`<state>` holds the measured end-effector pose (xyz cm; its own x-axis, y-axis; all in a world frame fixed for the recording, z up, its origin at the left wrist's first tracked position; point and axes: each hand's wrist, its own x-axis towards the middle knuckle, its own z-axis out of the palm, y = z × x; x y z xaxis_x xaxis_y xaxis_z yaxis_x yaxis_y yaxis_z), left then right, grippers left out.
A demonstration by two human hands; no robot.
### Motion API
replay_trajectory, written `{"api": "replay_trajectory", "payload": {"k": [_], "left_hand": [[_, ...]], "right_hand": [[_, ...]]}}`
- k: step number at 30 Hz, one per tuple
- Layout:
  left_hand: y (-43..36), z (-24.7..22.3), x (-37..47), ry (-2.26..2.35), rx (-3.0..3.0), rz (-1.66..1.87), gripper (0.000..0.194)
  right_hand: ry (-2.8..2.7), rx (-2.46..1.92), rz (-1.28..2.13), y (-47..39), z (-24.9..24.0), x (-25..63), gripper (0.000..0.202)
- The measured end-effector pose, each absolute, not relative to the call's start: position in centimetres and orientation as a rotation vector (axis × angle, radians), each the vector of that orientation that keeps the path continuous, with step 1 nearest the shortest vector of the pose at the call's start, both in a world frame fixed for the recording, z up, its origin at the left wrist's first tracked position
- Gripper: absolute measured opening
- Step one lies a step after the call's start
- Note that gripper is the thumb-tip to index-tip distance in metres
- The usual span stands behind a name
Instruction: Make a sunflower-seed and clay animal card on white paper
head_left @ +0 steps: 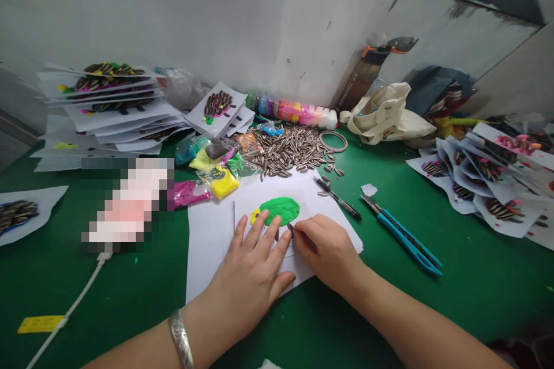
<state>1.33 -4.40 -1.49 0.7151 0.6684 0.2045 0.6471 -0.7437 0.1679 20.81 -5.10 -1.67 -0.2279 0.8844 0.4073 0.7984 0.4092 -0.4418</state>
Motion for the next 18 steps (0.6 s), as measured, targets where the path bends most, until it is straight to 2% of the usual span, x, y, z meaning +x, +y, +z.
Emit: {"api": "replay_trajectory", "payload": {"k": [18], "left_hand": [[-4.47, -1.56, 1.27, 1.086, 2.837, 0.401, 0.05]], "right_hand": [[-1.998, -1.48, 0.201, -4.74, -1.62, 21.63, 0.014]]}}
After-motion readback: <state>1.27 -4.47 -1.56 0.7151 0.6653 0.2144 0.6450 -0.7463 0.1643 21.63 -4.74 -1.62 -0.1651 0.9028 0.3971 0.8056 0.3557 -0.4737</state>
